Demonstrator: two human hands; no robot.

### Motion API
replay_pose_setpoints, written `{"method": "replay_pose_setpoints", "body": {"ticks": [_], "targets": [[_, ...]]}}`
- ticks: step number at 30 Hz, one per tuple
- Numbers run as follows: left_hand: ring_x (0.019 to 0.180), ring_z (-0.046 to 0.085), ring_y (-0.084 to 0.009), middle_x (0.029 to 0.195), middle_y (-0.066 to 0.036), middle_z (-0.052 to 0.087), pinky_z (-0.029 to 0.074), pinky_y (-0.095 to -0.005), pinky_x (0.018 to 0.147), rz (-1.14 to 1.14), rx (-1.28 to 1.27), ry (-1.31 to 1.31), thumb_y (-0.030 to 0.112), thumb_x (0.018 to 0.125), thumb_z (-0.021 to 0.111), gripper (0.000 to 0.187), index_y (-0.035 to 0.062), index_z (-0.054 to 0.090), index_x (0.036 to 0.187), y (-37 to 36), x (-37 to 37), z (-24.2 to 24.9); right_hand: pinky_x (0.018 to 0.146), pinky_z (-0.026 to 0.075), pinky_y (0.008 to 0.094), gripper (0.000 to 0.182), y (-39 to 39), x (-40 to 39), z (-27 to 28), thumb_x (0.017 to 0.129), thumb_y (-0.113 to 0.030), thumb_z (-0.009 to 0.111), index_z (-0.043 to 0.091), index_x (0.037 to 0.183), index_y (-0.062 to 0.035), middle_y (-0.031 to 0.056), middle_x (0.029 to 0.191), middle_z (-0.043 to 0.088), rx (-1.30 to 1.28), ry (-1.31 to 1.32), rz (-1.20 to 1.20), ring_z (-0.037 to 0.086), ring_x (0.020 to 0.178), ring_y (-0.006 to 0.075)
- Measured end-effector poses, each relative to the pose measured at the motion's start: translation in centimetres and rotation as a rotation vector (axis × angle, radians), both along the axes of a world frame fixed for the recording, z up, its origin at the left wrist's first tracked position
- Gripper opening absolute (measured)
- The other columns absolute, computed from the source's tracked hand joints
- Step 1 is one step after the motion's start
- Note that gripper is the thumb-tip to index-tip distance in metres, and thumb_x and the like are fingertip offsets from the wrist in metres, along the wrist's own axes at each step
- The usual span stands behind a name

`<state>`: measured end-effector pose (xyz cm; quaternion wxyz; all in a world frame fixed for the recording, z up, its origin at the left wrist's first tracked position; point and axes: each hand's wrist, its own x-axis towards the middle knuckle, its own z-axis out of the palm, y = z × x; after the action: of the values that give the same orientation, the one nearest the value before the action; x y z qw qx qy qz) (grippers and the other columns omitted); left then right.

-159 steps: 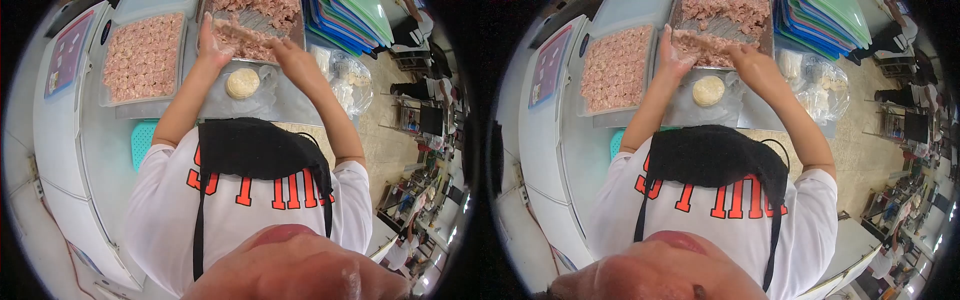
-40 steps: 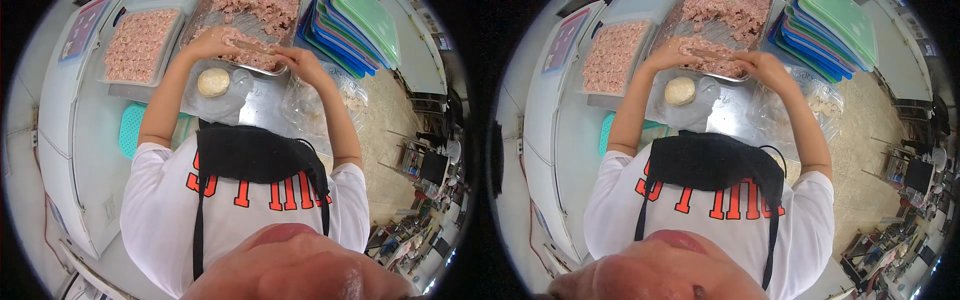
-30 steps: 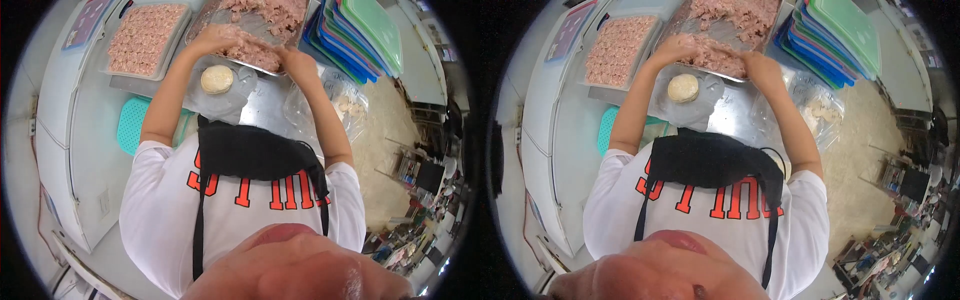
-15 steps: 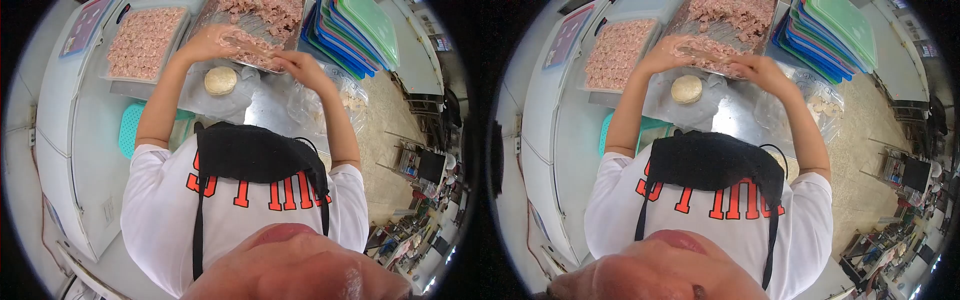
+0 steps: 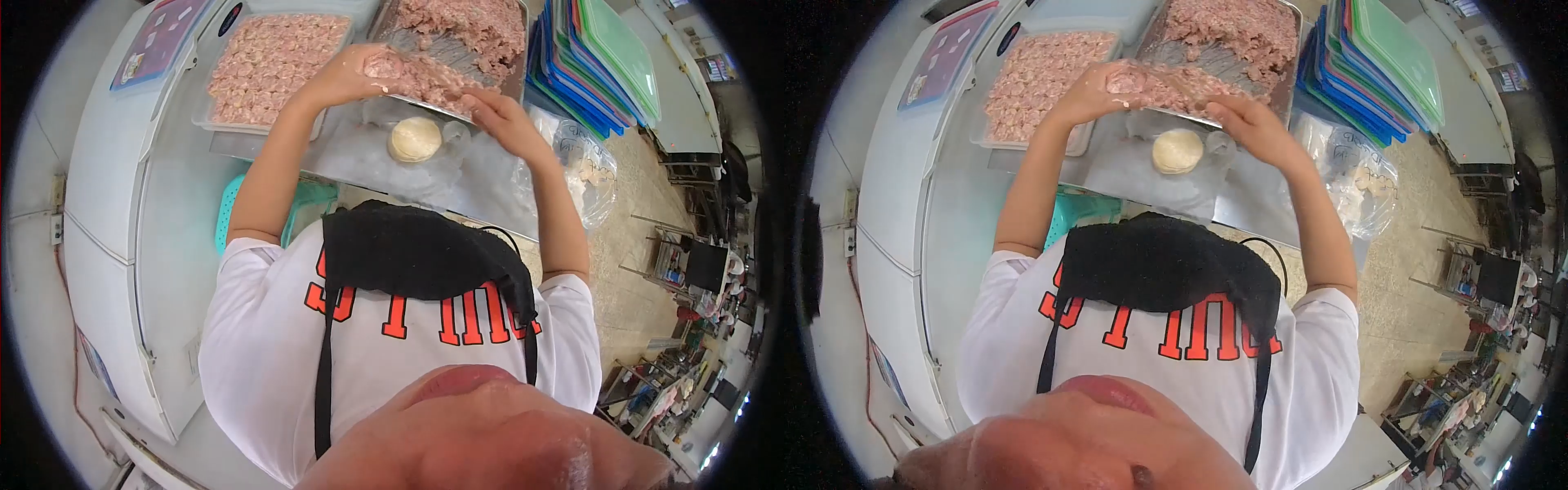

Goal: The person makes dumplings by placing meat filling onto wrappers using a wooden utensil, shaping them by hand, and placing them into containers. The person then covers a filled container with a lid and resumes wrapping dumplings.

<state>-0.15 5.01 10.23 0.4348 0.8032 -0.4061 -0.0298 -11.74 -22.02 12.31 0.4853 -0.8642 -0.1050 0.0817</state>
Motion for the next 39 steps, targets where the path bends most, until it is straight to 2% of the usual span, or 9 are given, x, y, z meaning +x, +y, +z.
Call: {"method": "replay_pose_setpoints", "body": {"ticks": [3, 5, 13, 16, 19, 21, 25, 27, 39], "targets": [[0.1, 0.058, -0.0235, 0.105, -0.012, 0.064, 0.044, -0.0358, 0.091, -0.062, 0.021, 0.286, 0.039, 0.07, 0.08, 0.055, 0.0021, 0.061, 0.105, 2.5, 0.6, 0.3, 0.081, 0.048, 0.0315, 0.035, 3.9, 0.3, -0.4, 0.095, -0.03, 0.054, 0.062, 0.114, -0.0018, 0.0147, 0.1, 0.068, -0.144, -0.175, 0.015, 0.064, 0.091, 0.0231], [0.101, 0.058, -0.0219, 0.105, -0.011, 0.063, 0.044, -0.0358, 0.092, -0.048, 0.051, 0.158, 0.039, 0.07, 0.08, 0.054, 0.0032, 0.061, 0.105, 4.5, 0.2, 0.8, 0.081, 0.049, 0.0362, 0.031, 5.2, 1.0, 0.5, 0.092, -0.029, 0.056, 0.064, 0.112, -0.0063, 0.0178, 0.103, 0.066, -0.316, -0.244, 0.012, 0.064, 0.095, 0.0322], [0.103, 0.058, -0.0236, 0.108, -0.01, 0.062, 0.043, -0.0359, 0.093, -0.101, -0.137, 0.132, 0.04, 0.07, 0.08, 0.054, 0.0073, 0.061, 0.109, 10.5, 0.1, 1.7, 0.079, 0.049, 0.0403, 0.031, 12.9, -0.3, 2.6, 0.092, -0.031, 0.054, 0.063, 0.111, -0.0085, 0.0153, 0.103, 0.066, -0.46, -0.394, -0.015, 0.062, 0.093, 0.0346], [0.102, 0.058, -0.0221, 0.108, -0.011, 0.063, 0.043, -0.0346, 0.093, -0.037, 0.189, 0.152, 0.035, 0.071, 0.08, 0.053, 0.007, 0.061, 0.112, 13.4, 0.1, 1.7, 0.08, 0.049, 0.0405, 0.031, 14.5, 0.4, 1.7, 0.092, -0.032, 0.054, 0.063, 0.112, -0.0096, 0.015, 0.103, 0.066, -0.404, -0.295, 0.008, 0.062, 0.094, 0.0352], [0.098, 0.06, -0.0209, 0.106, -0.011, 0.063, 0.044, -0.0333, 0.092, 0.196, 0.102, 0.006, 0.028, 0.071, 0.079, 0.054, 0.0059, 0.059, 0.117, 17.0, -0.2, 0.2, 0.075, 0.049, 0.0354, 0.032, 13.2, 0.4, -0.3, 0.092, -0.027, 0.057, 0.062, 0.112, -0.0021, 0.013, 0.094, 0.067, -0.312, -0.32, -0.025, 0.063, 0.086, 0.0274], [0.1, 0.06, -0.0244, 0.11, -0.014, 0.063, 0.045, -0.0338, 0.092, 0.18, 0.044, 0.206, 0.024, 0.072, 0.077, 0.058, 0.0046, 0.056, 0.122, 20.5, 0.5, 0.3, 0.071, 0.048, 0.032, 0.03, 12.1, 0.1, -1.7, 0.093, -0.022, 0.058, 0.061, 0.112, 0.0017, 0.0097, 0.087, 0.068, -0.251, -0.332, -0.048, 0.063, 0.079, 0.0208], [0.1, 0.059, -0.0281, 0.11, -0.012, 0.063, 0.045, -0.0343, 0.091, 0.287, -0.095, 0.28, 0.027, 0.07, 0.078, 0.058, 0.007, 0.057, 0.121, 28.3, 3.7, -3.7, 0.055, 0.039, 0.0222, 0.03, 10.6, -2.4, -2.9, 0.094, -0.023, 0.057, 0.063, 0.112, 0.0001, -0.0013, 0.071, 0.056, -0.043, -0.063, -0.245, 0.049, 0.062, 0.0065], [0.103, 0.059, -0.0309, 0.114, -0.015, 0.062, 0.046, -0.0377, 0.092, 0.591, 0.224, 0.019, 0.028, 0.07, 0.076, 0.058, 0.0088, 0.057, 0.121, 31.0, 4.1, -4.7, 0.049, 0.029, 0.0188, 0.03, 10.6, -3.5, -2.9, 0.094, -0.026, 0.057, 0.065, 0.112, -0.0033, -0.0069, 0.066, 0.047, 0.108, 0.086, -0.355, 0.038, 0.055, 0.0022], [0.097, 0.061, -0.0386, 0.102, -0.023, 0.064, 0.049, -0.0479, 0.082, 0.782, 0.611, -0.139, 0.021, 0.078, 0.066, 0.062, 0.0126, 0.043, 0.135, 29.9, 8.1, -9.3, 0.045, 0.022, 0.0172, 0.029, 12.2, -4.3, -2.9, 0.097, -0.027, 0.052, 0.063, 0.116, -0.0075, -0.0085, 0.064, 0.041, 0.21, 0.104, -0.476, 0.032, 0.051, 0.0006]]}}
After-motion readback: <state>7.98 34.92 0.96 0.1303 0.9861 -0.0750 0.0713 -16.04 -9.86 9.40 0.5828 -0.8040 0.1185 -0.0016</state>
